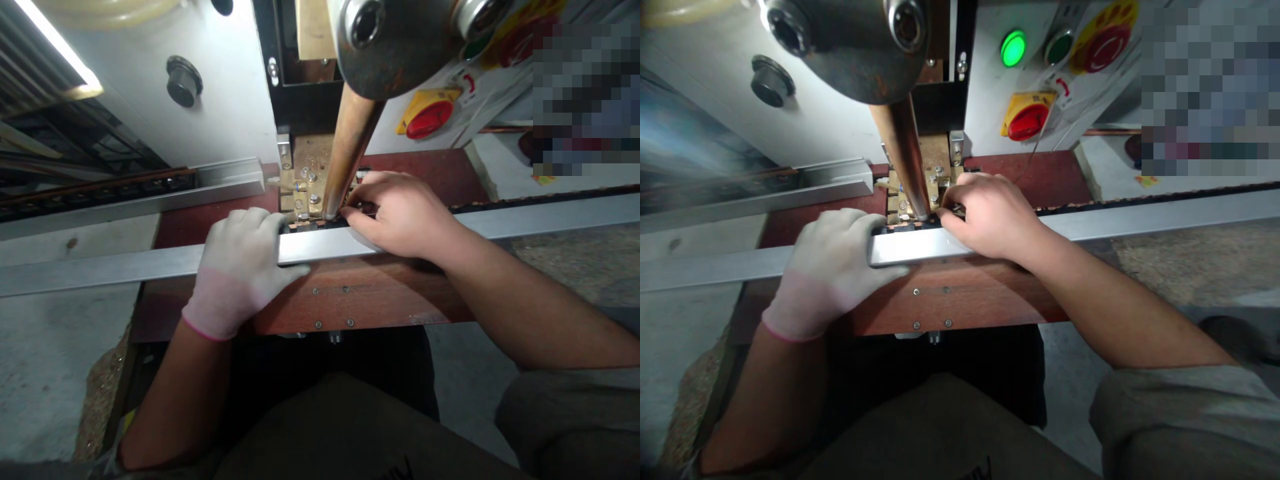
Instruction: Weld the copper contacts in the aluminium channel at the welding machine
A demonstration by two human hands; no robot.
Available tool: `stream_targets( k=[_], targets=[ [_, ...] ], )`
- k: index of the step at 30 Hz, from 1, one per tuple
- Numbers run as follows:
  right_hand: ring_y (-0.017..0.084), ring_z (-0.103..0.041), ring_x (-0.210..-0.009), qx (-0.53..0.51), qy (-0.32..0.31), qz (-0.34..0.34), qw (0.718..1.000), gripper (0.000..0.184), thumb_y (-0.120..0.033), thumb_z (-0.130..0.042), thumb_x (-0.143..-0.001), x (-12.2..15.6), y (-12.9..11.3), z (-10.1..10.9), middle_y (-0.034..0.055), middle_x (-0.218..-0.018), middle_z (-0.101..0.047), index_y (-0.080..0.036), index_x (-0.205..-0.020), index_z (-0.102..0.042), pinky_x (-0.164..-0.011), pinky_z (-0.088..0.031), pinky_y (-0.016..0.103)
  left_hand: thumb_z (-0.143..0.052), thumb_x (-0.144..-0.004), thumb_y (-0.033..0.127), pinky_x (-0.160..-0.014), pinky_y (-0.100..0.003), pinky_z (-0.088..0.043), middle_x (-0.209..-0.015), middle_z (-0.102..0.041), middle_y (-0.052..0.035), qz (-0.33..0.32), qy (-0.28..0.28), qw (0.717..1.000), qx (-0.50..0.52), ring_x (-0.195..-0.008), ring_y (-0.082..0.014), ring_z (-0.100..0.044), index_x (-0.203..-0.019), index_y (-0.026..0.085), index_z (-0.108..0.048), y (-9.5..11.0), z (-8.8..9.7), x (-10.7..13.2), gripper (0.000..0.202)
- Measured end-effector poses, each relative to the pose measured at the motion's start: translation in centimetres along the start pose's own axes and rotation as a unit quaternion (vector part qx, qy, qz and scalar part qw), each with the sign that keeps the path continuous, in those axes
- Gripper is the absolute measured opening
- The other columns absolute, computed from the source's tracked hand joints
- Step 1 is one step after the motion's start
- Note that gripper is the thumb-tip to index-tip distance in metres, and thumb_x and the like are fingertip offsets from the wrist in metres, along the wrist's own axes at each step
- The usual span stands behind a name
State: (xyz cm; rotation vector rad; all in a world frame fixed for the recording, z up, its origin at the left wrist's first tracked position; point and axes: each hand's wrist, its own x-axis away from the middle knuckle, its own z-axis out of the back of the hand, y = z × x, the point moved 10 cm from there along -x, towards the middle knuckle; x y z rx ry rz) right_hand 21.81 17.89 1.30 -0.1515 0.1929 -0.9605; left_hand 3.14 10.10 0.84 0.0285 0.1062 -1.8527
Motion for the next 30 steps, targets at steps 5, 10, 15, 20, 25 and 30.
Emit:
stream_targets(
  k=[5, 10, 15, 20, 25, 30],
  targets=[
    [0.038, -0.081, -0.115, -0.026, 0.01, 0.004, 1.0, 0.032, -0.037, -0.061, -0.112, 0.0, 0.2, 0.0, 0.0153, -0.117, -0.089, -0.024, -0.115, -0.09, -0.099, -0.061, 0.052, -0.086, -0.096, 0.075, -0.091, -0.052, -0.052, -0.127, -0.081, -0.021, 0.055, -0.034, 0.998, 0.0, -0.118, -0.046, -0.075, -0.127, 0.019, -0.084, -2.7, -0.1, 0.8, 0.064],
    [0.039, -0.082, -0.117, -0.043, 0.001, -0.003, 0.999, 0.032, -0.036, -0.06, -0.111, 0.1, 0.3, -0.2, 0.0162, -0.119, -0.089, -0.025, -0.112, -0.089, -0.099, -0.062, 0.054, -0.087, -0.094, 0.078, -0.092, -0.052, -0.053, -0.128, -0.082, -0.0213, 0.063, -0.043, 0.997, 0.009, -0.119, -0.0454, -0.075, -0.126, 0.02, -0.084, -2.7, -0.4, 0.8, 0.067],
    [0.041, -0.083, -0.116, -0.052, 0.0, -0.014, 0.999, 0.032, -0.039, -0.061, -0.111, 0.2, 0.5, -0.3, 0.0177, -0.121, -0.09, -0.025, -0.112, -0.09, -0.096, -0.062, 0.056, -0.085, -0.096, 0.08, -0.091, -0.053, -0.054, -0.126, -0.082, -0.0207, 0.051, -0.037, 0.998, 0.0, -0.118, -0.0458, -0.075, -0.127, 0.02, -0.083, -2.6, -0.4, 0.8, 0.068],
    [0.041, -0.084, -0.112, -0.041, -0.011, -0.037, 0.998, 0.031, -0.038, -0.062, -0.11, 0.3, 0.6, -0.2, 0.0166, -0.118, -0.091, -0.026, -0.115, -0.091, -0.094, -0.061, 0.054, -0.084, -0.098, 0.078, -0.089, -0.053, -0.054, -0.126, -0.082, -0.0205, 0.046, -0.026, 0.999, -0.013, -0.117, -0.0454, -0.075, -0.127, 0.02, -0.082, -2.3, -0.2, 1.0, 0.065],
    [0.039, -0.085, -0.104, -0.015, 0.017, -0.057, 0.998, 0.025, -0.032, -0.065, -0.109, 0.6, 0.7, 1.2, 0.015, -0.109, -0.091, -0.027, -0.111, -0.09, -0.089, -0.06, 0.052, -0.087, -0.094, 0.08, -0.088, -0.054, -0.054, -0.122, -0.082, -0.021, 0.057, 0.006, 0.998, -0.008, -0.114, -0.0456, -0.075, -0.123, 0.022, -0.082, -2.1, 0.1, 1.7, 0.065],
    [0.036, -0.083, -0.093, -0.018, 0.051, -0.046, 0.997, 0.023, -0.03, -0.066, -0.108, 1.1, 0.2, 2.5, 0.012, -0.1, -0.09, -0.028, -0.102, -0.088, -0.083, -0.058, 0.05, -0.083, -0.092, 0.087, -0.086, -0.056, -0.052, -0.122, -0.081, -0.0224, 0.079, 0.05, 0.995, 0.025, -0.115, -0.0484, -0.074, -0.124, 0.022, -0.082, -1.8, 0.3, 2.3, 0.072]
  ],
)
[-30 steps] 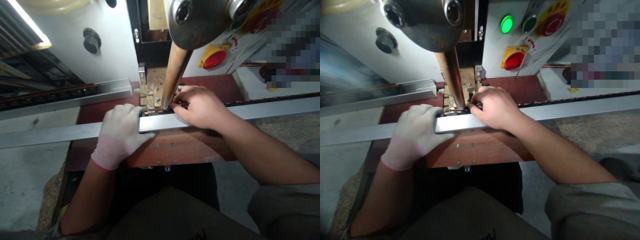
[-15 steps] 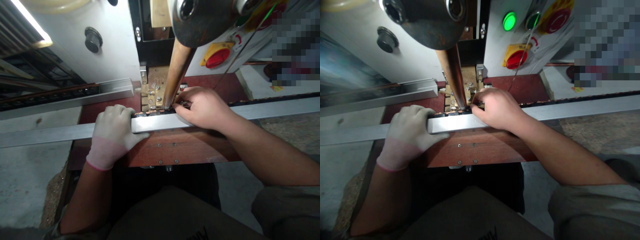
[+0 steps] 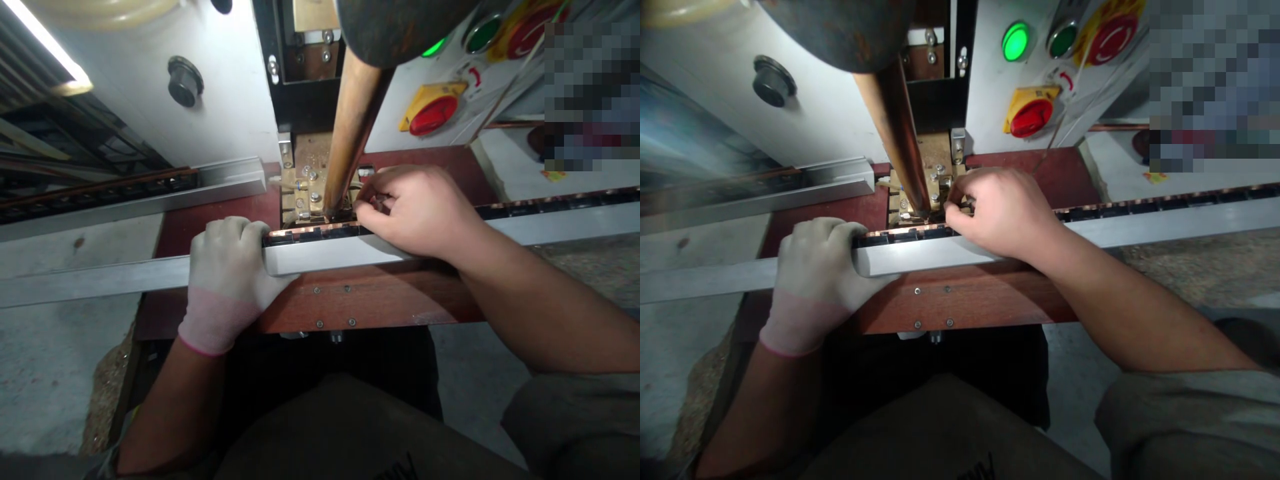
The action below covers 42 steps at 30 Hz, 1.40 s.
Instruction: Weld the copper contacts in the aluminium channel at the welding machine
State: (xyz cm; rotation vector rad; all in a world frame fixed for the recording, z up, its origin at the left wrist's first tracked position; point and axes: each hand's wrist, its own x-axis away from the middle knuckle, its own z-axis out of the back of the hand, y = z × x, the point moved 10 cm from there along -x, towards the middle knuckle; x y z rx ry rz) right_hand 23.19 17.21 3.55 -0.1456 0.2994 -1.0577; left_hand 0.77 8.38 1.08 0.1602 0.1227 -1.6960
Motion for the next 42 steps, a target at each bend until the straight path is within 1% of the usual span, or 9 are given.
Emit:
stream_targets(
  k=[3, 5, 7, 10, 16, 22, 28, 34, 42],
  targets=[
    [0.037, -0.082, -0.09, -0.005, -0.008, 0.007, 1.0, 0.023, -0.031, -0.067, -0.107, 0.4, -0.7, 0.0, 0.0119, -0.095, -0.089, -0.028, -0.095, -0.087, -0.083, -0.059, 0.051, -0.08, -0.094, 0.088, -0.086, -0.055, -0.051, -0.122, -0.081, -0.0225, 0.002, 0.018, 1.0, -0.004, -0.114, -0.0474, -0.073, -0.121, 0.021, -0.082, 1.4, -0.1, 0.2, 0.072],
    [0.036, -0.082, -0.087, -0.009, -0.013, 0.006, 1.0, 0.025, -0.031, -0.066, -0.107, 0.6, -1.2, 0.0, 0.0112, -0.092, -0.087, -0.028, -0.093, -0.087, -0.083, -0.06, 0.052, -0.079, -0.099, 0.079, -0.087, -0.055, -0.051, -0.121, -0.082, -0.0205, 0.001, 0.025, 1.0, -0.011, -0.112, -0.0451, -0.072, -0.121, 0.023, -0.081, 2.6, -0.2, 0.2, 0.061],
    [0.034, -0.081, -0.085, -0.013, -0.015, 0.008, 1.0, 0.024, -0.028, -0.066, -0.106, 0.7, -1.5, -0.1, 0.01, -0.09, -0.086, -0.028, -0.092, -0.087, -0.083, -0.06, 0.051, -0.081, -0.101, 0.064, -0.09, -0.054, -0.051, -0.121, -0.083, -0.0187, 0.0, 0.029, 1.0, -0.009, -0.113, -0.0435, -0.072, -0.124, 0.023, -0.081, 3.7, -0.3, 0.3, 0.047],
    [0.034, -0.081, -0.086, -0.01, -0.01, 0.015, 1.0, 0.021, -0.024, -0.069, -0.103, 0.8, -1.7, -0.2, 0.01, -0.09, -0.086, -0.028, -0.091, -0.086, -0.083, -0.059, 0.05, -0.086, -0.097, 0.055, -0.092, -0.054, -0.051, -0.121, -0.082, -0.0187, -0.002, 0.026, 1.0, 0.0, -0.115, -0.0439, -0.072, -0.128, 0.022, -0.081, 4.5, -0.3, 0.2, 0.045],
    [0.037, -0.082, -0.088, 0.005, 0.007, 0.033, 0.999, 0.02, -0.024, -0.067, -0.102, 0.8, -1.4, -0.1, 0.0109, -0.096, -0.089, -0.028, -0.087, -0.08, -0.081, -0.058, 0.051, -0.086, -0.098, 0.061, -0.089, -0.053, -0.05, -0.121, -0.082, -0.0194, -0.005, 0.006, 1.0, 0.008, -0.115, -0.0451, -0.072, -0.129, 0.022, -0.082, 4.3, -0.3, -0.2, 0.05],
    [0.036, -0.083, -0.088, 0.013, 0.015, 0.026, 0.999, 0.024, -0.027, -0.066, -0.103, 0.9, -1.4, -0.1, 0.0101, -0.092, -0.088, -0.029, -0.086, -0.083, -0.081, -0.059, 0.051, -0.085, -0.099, 0.067, -0.088, -0.053, -0.05, -0.12, -0.082, -0.0194, -0.01, 0.011, 1.0, -0.002, -0.114, -0.0445, -0.073, -0.128, 0.021, -0.082, 4.3, -0.4, -0.1, 0.054],
    [0.039, -0.085, -0.091, 0.027, 0.019, 0.005, 0.999, 0.024, -0.03, -0.067, -0.104, 0.8, -1.1, -0.1, 0.0111, -0.092, -0.088, -0.028, -0.088, -0.085, -0.082, -0.06, 0.053, -0.086, -0.098, 0.069, -0.086, -0.053, -0.049, -0.118, -0.081, -0.0192, -0.013, 0.013, 1.0, -0.003, -0.112, -0.0446, -0.071, -0.125, 0.022, -0.082, 4.3, -0.4, -0.1, 0.054],
    [0.039, -0.085, -0.09, 0.018, 0.013, 0.009, 1.0, 0.024, -0.028, -0.067, -0.104, 0.8, -1.3, -0.1, 0.012, -0.094, -0.089, -0.027, -0.089, -0.085, -0.083, -0.06, 0.052, -0.089, -0.097, 0.066, -0.085, -0.053, -0.047, -0.116, -0.08, -0.0194, -0.012, 0.008, 1.0, -0.002, -0.111, -0.0451, -0.071, -0.124, 0.021, -0.082, 4.3, -0.3, -0.2, 0.053],
    [0.033, -0.081, -0.086, -0.033, -0.007, 0.043, 0.999, 0.024, -0.026, -0.066, -0.101, 1.0, -1.7, -0.4, 0.0073, -0.093, -0.087, -0.031, -0.088, -0.086, -0.088, -0.061, 0.051, -0.087, -0.097, 0.067, -0.085, -0.052, -0.047, -0.117, -0.081, -0.0187, -0.012, 0.011, 1.0, -0.005, -0.111, -0.0442, -0.07, -0.124, 0.023, -0.082, 4.3, -0.4, -0.2, 0.052]
  ],
)
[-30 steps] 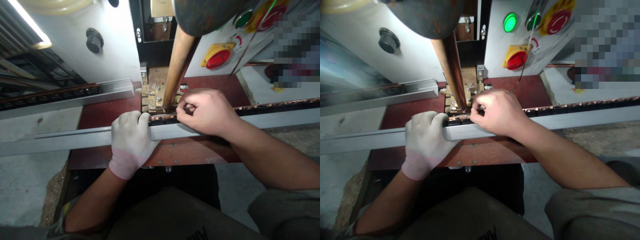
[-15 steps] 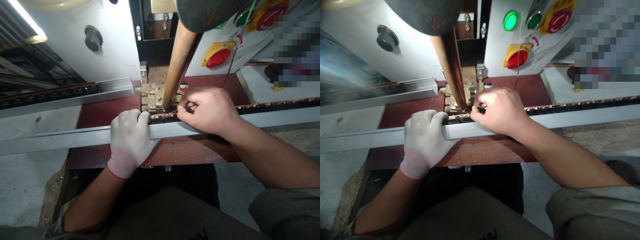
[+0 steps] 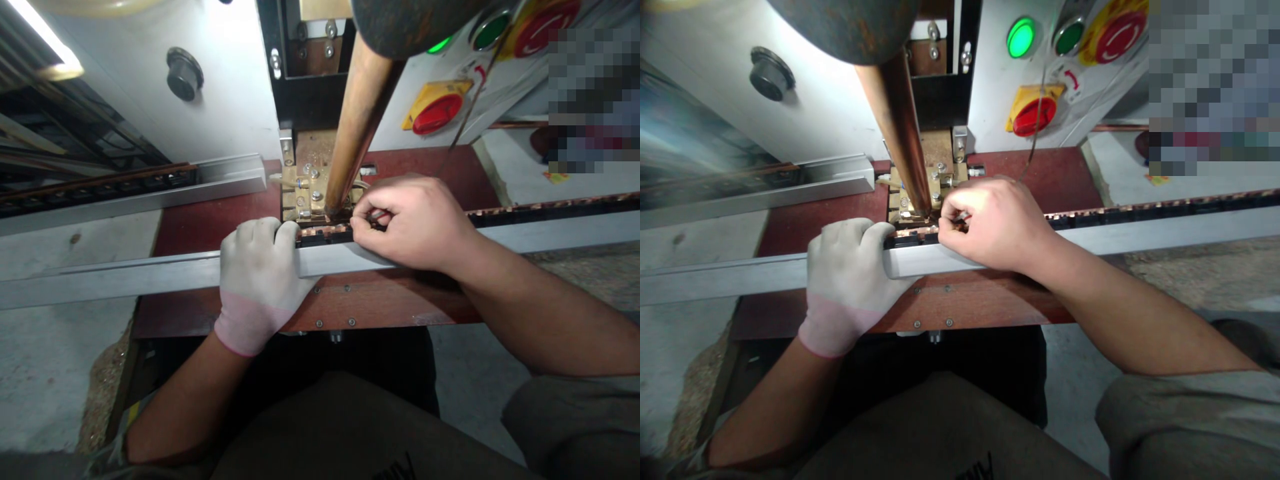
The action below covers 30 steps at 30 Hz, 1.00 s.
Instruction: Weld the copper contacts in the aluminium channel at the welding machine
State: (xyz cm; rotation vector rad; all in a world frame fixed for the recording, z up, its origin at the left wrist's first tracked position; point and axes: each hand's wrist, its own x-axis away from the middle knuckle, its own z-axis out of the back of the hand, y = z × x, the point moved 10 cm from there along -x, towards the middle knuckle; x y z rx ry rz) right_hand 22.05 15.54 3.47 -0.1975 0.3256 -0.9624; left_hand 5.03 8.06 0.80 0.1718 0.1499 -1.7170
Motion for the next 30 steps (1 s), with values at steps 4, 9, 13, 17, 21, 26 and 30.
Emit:
stream_targets(
  k=[4, 9, 13, 17, 21, 26, 30],
  targets=[
    [0.032, -0.081, -0.085, -0.016, 0.005, 0.002, 1.0, 0.027, -0.028, -0.065, -0.103, 0.0, 0.0, 0.1, 0.0073, -0.092, -0.088, -0.03, -0.091, -0.089, -0.086, -0.061, 0.05, -0.087, -0.096, 0.067, -0.084, -0.053, -0.047, -0.117, -0.08, -0.0196, 0.004, -0.013, 1.0, 0.004, -0.111, -0.0452, -0.07, -0.125, 0.022, -0.082, 0.0, -0.1, -0.1, 0.053],
    [0.031, -0.082, -0.083, -0.024, 0.001, -0.003, 1.0, 0.027, -0.031, -0.066, -0.103, -0.2, 0.3, -0.1, 0.0056, -0.092, -0.089, -0.03, -0.093, -0.091, -0.084, -0.062, 0.049, -0.088, -0.096, 0.068, -0.084, -0.053, -0.047, -0.117, -0.08, -0.0197, 0.008, -0.024, 1.0, 0.004, -0.112, -0.0455, -0.071, -0.124, 0.022, -0.083, 0.0, -0.2, -0.2, 0.054],
    [0.03, -0.083, -0.084, -0.041, -0.009, -0.003, 0.999, 0.026, -0.028, -0.067, -0.104, -0.3, 0.2, -0.3, 0.0051, -0.095, -0.091, -0.03, -0.094, -0.091, -0.085, -0.064, 0.048, -0.087, -0.097, 0.07, -0.084, -0.053, -0.047, -0.118, -0.08, -0.0197, 0.002, -0.014, 1.0, 0.005, -0.112, -0.0453, -0.07, -0.124, 0.023, -0.082, 0.1, -0.1, -0.1, 0.054],
    [0.03, -0.084, -0.087, -0.042, -0.023, -0.007, 0.999, 0.024, -0.024, -0.07, -0.105, -0.3, 0.2, -0.5, 0.0066, -0.095, -0.091, -0.028, -0.096, -0.092, -0.086, -0.064, 0.047, -0.087, -0.098, 0.07, -0.085, -0.053, -0.047, -0.117, -0.08, -0.0184, 0.003, -0.007, 1.0, 0.007, -0.111, -0.0442, -0.07, -0.122, 0.025, -0.081, 0.0, 0.0, 0.0, 0.051],
    [0.031, -0.082, -0.086, -0.044, -0.022, -0.013, 0.999, 0.022, -0.024, -0.072, -0.104, -0.4, 0.8, -0.7, 0.0071, -0.093, -0.089, -0.028, -0.095, -0.091, -0.083, -0.06, 0.047, -0.089, -0.096, 0.07, -0.083, -0.053, -0.046, -0.117, -0.08, -0.0189, -0.005, -0.002, 1.0, 0.006, -0.11, -0.0448, -0.07, -0.123, 0.023, -0.081, 0.1, 0.0, 0.0, 0.055],
    [0.028, -0.076, -0.077, -0.13, -0.026, 0.001, 0.991, 0.02, -0.027, -0.074, -0.102, -0.5, 1.2, -1.0, 0.0052, -0.086, -0.085, -0.028, -0.089, -0.089, -0.078, -0.056, 0.046, -0.094, -0.09, 0.071, -0.082, -0.051, -0.045, -0.113, -0.08, -0.017, -0.004, 0.019, 1.0, 0.0, -0.108, -0.0432, -0.07, -0.118, 0.024, -0.081, 0.1, 0.1, 0.1, 0.056],
    [0.026, -0.073, -0.076, -0.128, -0.032, -0.013, 0.991, 0.019, -0.026, -0.073, -0.103, -0.5, 1.4, -1.1, 0.0048, -0.084, -0.083, -0.027, -0.088, -0.086, -0.077, -0.052, 0.044, -0.094, -0.09, 0.069, -0.084, -0.052, -0.045, -0.114, -0.078, -0.0186, 0.009, 0.008, 1.0, 0.017, -0.111, -0.0434, -0.069, -0.119, 0.023, -0.081, -0.2, -0.2, 0.0, 0.055]
  ],
)
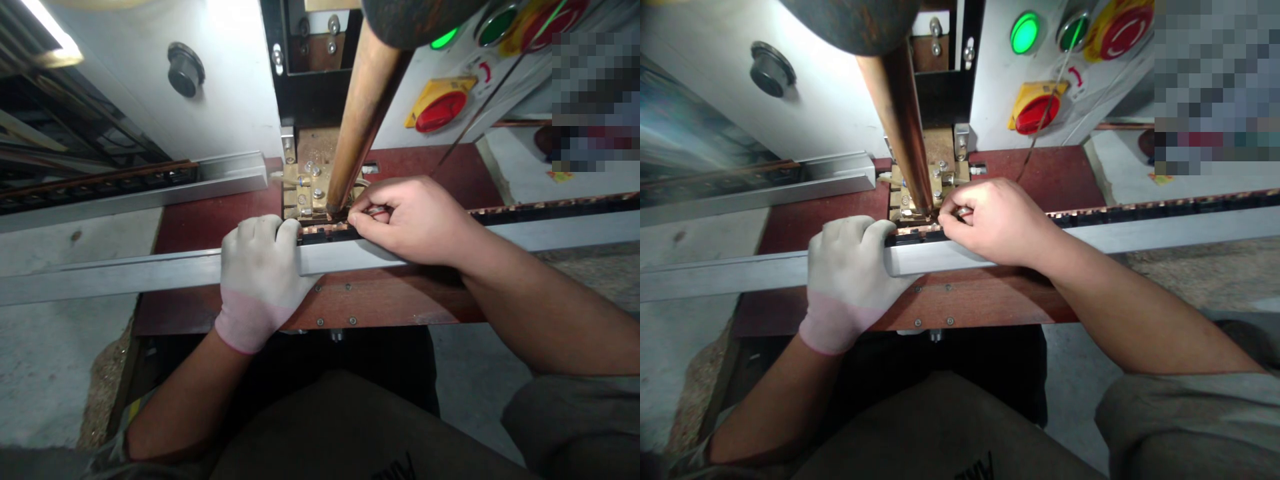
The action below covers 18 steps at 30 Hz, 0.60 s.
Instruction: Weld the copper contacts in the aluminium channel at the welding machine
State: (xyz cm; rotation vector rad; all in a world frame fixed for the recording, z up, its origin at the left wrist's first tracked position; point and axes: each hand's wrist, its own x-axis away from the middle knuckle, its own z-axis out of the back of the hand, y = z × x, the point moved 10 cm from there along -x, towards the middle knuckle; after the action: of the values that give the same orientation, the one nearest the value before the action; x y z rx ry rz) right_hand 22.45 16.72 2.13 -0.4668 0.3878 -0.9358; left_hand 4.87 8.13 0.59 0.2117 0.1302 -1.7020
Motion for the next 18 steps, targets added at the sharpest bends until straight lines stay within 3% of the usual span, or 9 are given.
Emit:
stream_targets(
  k=[6, 14, 18],
  targets=[
    [0.026, -0.066, -0.073, 0.036, -0.017, -0.03, 0.999, 0.024, -0.029, -0.07, -0.105, -0.2, 0.33, -0.14, 0.005, -0.078, -0.077, -0.029, -0.082, -0.078, -0.075, -0.047, 0.045, -0.092, -0.092, 0.07, -0.083, -0.051, -0.046, -0.115, -0.078, -0.0184, -0.007, 0.006, 1.0, -0.009, -0.11, -0.0437, -0.069, -0.12, 0.023, -0.082, 0.1, 0.05, 0.01, 0.055],
    [0.026, -0.069, -0.078, 0.028, -0.023, -0.037, 0.999, 0.021, -0.026, -0.07, -0.104, -0.16, 0.3, -0.3, 0.0053, -0.082, -0.079, -0.027, -0.085, -0.08, -0.076, -0.047, 0.044, -0.094, -0.091, 0.069, -0.082, -0.052, -0.045, -0.113, -0.078, -0.0186, -0.013, 0.004, 1.0, -0.016, -0.108, -0.0439, -0.069, -0.118, 0.022, -0.082, 0.25, 0.08, -0.05, 0.055],
    [0.023, -0.059, -0.072, 0.051, -0.023, -0.034, 0.998, 0.029, -0.028, -0.069, -0.106, -0.2, 0.27, -0.32, 0.0044, -0.074, -0.07, -0.027, -0.077, -0.07, -0.074, -0.04, 0.043, -0.094, -0.091, 0.071, -0.082, -0.052, -0.046, -0.114, -0.078, -0.0186, -0.02, 0.009, 1.0, -0.02, -0.107, -0.0438, -0.07, -0.12, 0.022, -0.082, 0.29, 0.08, 0.03, 0.058]
  ],
)
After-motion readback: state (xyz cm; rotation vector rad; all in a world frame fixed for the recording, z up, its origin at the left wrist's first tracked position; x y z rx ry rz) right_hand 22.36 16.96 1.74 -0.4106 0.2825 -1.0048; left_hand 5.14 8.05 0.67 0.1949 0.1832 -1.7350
